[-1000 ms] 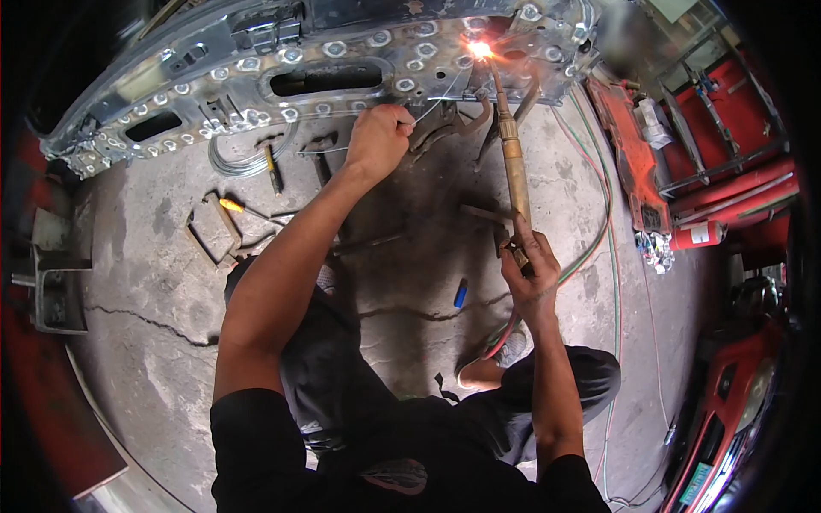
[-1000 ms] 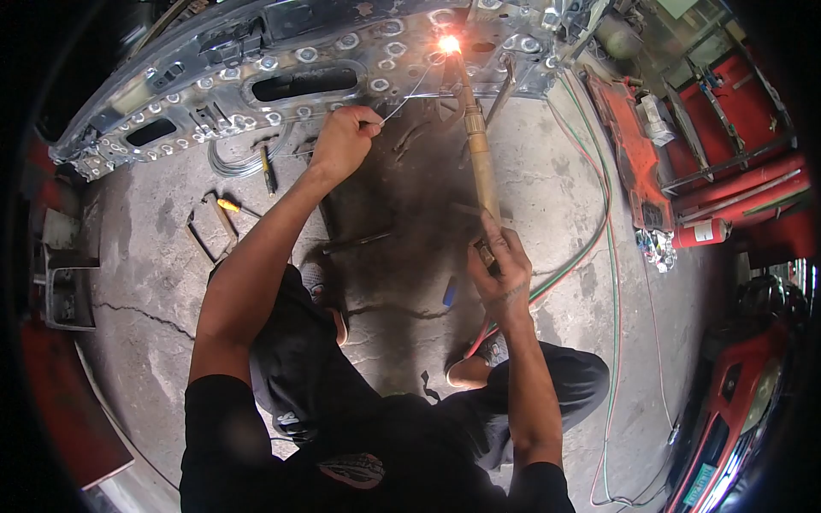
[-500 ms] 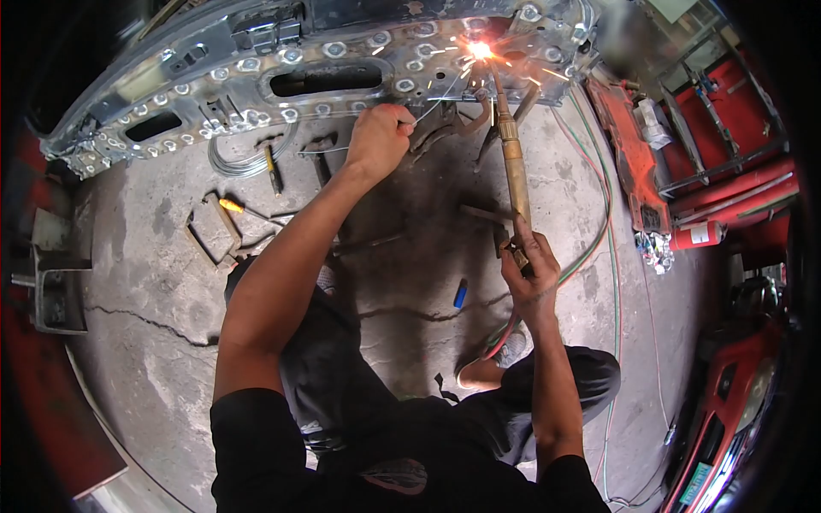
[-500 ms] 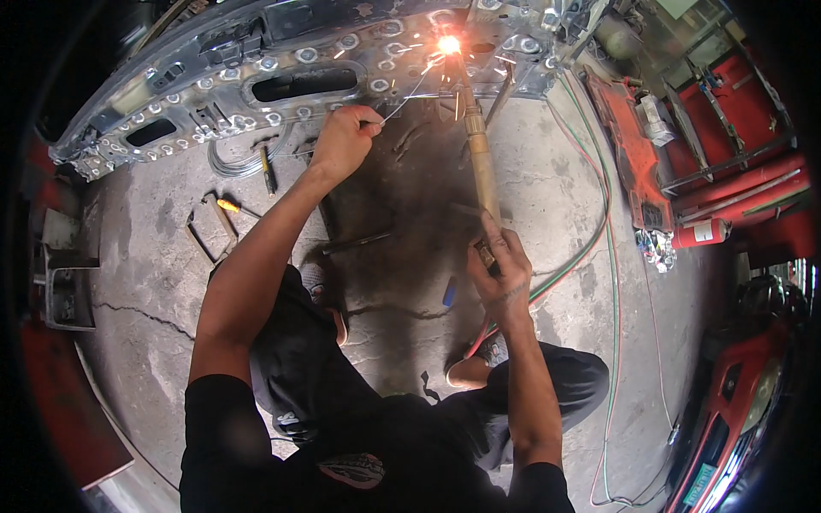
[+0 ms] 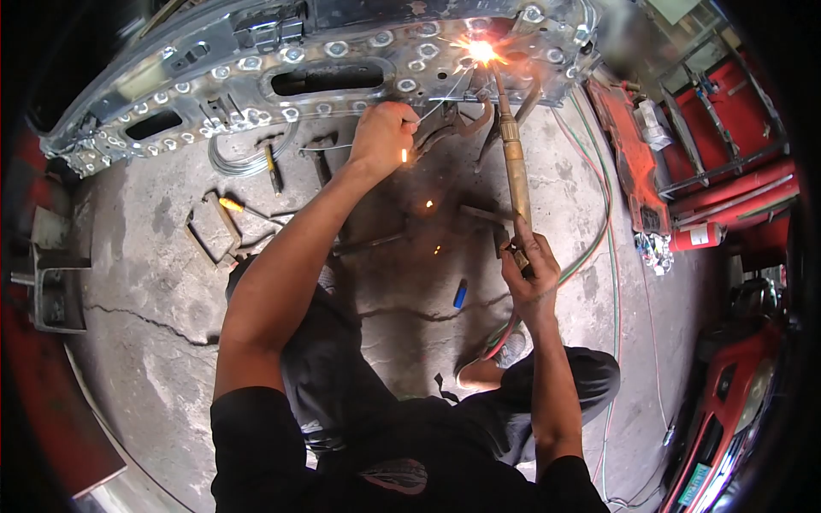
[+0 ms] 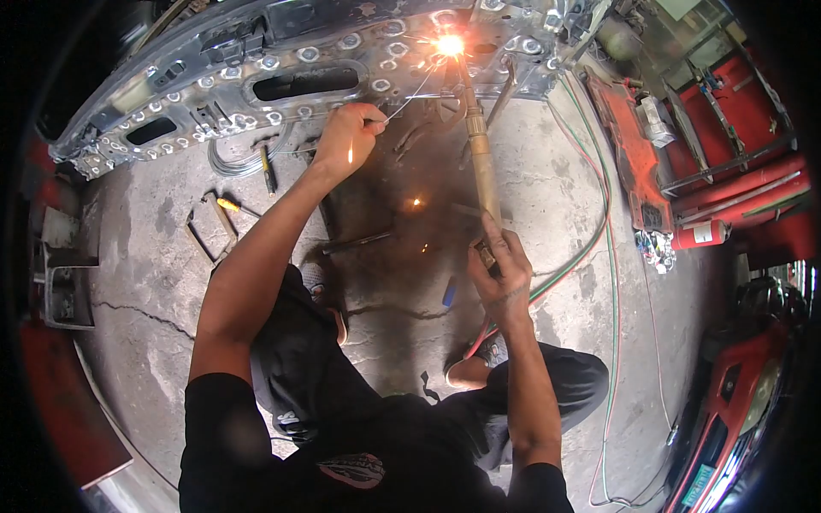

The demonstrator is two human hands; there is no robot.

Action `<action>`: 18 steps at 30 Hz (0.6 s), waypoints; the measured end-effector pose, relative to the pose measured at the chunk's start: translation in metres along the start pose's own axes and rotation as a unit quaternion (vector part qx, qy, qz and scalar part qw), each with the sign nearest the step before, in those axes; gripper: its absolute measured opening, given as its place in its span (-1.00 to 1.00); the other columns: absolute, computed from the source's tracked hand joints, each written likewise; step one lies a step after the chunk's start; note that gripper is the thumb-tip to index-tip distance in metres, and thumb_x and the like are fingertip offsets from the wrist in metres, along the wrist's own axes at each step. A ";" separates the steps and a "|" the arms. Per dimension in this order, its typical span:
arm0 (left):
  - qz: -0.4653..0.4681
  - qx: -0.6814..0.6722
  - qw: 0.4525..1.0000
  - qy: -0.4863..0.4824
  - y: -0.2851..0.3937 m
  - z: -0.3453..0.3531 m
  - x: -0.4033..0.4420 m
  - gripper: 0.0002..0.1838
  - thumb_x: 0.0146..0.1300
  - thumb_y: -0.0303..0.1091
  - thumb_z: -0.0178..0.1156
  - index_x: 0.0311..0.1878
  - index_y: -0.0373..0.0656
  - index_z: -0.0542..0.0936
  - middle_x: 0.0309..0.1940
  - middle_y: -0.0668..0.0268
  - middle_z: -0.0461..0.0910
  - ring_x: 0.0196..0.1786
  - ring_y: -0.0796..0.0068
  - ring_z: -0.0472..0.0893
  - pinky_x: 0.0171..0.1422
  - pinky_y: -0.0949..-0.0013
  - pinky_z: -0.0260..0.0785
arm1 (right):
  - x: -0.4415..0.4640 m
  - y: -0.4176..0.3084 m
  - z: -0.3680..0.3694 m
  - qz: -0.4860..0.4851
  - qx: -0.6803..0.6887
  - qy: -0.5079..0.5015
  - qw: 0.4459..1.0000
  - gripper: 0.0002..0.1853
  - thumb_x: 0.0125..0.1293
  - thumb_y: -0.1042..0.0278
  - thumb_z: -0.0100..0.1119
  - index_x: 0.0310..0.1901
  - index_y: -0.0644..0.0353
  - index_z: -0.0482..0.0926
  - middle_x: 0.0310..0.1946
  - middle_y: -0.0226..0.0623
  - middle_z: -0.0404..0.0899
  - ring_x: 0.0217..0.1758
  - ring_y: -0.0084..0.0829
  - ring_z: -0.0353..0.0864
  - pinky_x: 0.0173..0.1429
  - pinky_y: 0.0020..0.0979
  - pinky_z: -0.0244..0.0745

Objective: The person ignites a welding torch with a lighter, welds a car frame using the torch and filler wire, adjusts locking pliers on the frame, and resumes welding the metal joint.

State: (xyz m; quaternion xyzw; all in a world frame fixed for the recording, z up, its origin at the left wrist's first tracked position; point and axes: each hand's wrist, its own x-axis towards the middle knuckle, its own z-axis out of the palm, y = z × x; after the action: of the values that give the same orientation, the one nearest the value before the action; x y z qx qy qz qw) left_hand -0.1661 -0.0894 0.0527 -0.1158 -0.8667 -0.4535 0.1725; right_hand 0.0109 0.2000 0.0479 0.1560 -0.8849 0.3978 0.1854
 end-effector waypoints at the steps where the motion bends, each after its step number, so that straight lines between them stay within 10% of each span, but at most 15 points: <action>1: -0.002 0.004 1.000 0.003 0.000 0.000 0.000 -0.86 0.25 -0.49 0.28 -0.21 -0.20 0.80 -0.29 -0.05 0.74 -0.12 -0.14 0.74 0.06 0.02 0.56 | 0.000 0.000 0.000 0.002 0.000 0.000 1.000 -0.37 0.28 0.66 0.37 0.43 0.24 0.57 -0.08 -0.08 0.68 -0.13 -0.28 0.77 -0.03 -0.33 0.66; 18: -0.003 0.009 1.000 -0.005 0.000 0.000 0.000 -0.85 0.26 -0.48 0.27 -0.19 -0.22 0.80 -0.27 -0.06 0.74 -0.09 -0.16 0.73 0.10 0.01 0.55 | -0.001 0.003 0.000 -0.003 -0.006 0.001 1.000 -0.36 0.27 0.68 0.36 0.43 0.24 0.57 -0.10 -0.11 0.67 -0.15 -0.29 0.76 -0.04 -0.34 0.66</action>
State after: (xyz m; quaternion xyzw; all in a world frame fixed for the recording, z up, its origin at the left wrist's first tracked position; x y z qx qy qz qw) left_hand -0.1661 -0.0893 0.0530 -0.1137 -0.8721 -0.4454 0.1674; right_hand 0.0106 0.2019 0.0460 0.1566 -0.8866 0.3923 0.1886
